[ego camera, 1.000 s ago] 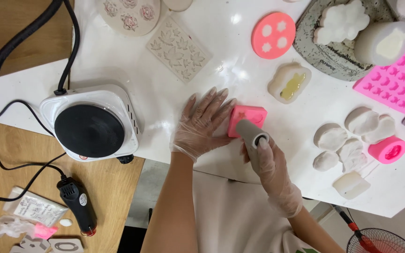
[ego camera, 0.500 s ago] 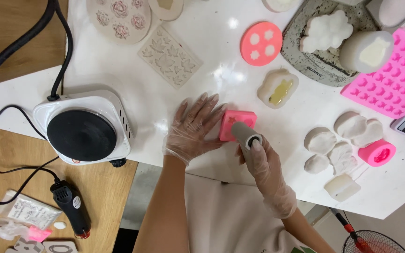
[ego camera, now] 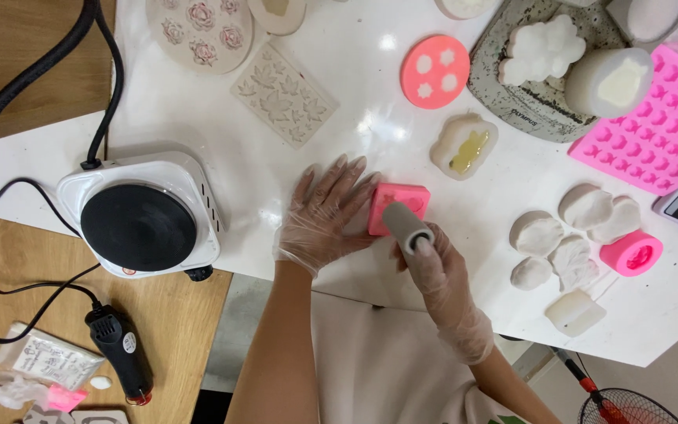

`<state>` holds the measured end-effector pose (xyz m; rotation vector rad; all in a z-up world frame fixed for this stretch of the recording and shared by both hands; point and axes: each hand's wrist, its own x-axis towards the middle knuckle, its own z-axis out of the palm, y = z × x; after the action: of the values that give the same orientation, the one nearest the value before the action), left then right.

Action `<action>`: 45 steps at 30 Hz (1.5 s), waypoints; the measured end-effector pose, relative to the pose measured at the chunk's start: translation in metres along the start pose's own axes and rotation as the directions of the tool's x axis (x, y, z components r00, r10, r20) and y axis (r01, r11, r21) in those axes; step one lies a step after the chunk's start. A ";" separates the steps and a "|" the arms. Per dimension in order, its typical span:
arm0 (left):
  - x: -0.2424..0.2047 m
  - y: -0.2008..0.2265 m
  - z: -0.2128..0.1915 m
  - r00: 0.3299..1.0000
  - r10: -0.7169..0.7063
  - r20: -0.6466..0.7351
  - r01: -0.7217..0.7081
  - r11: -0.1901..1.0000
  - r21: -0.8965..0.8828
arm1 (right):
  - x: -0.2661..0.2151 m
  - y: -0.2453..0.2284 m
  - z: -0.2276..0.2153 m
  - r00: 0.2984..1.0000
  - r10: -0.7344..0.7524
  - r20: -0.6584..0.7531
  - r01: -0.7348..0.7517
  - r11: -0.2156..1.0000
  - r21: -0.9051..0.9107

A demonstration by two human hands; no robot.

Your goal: Cleaning the workbench and using a heat gun to prepare a silicone mold.

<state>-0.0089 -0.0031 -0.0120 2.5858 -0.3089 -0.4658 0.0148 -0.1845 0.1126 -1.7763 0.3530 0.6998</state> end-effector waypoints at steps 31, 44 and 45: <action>0.002 -0.001 -0.019 0.973 -0.004 0.233 -0.005 0.999 0.037 | -0.007 0.011 0.010 0.982 0.139 -0.130 -0.141 0.990 -0.010; 0.000 0.002 -0.017 0.977 0.000 0.211 -0.015 0.997 0.070 | -0.012 -0.008 0.010 0.993 0.067 -0.100 -0.072 0.996 -0.052; -0.001 0.003 -0.017 0.977 -0.005 0.215 -0.013 0.997 0.078 | -0.012 -0.008 0.010 0.991 0.081 -0.105 -0.088 0.994 -0.061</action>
<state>-0.0037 0.0020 0.0040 2.6134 -0.4137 -0.7484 0.0075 -0.1734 0.1245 -1.8727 0.4821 0.6884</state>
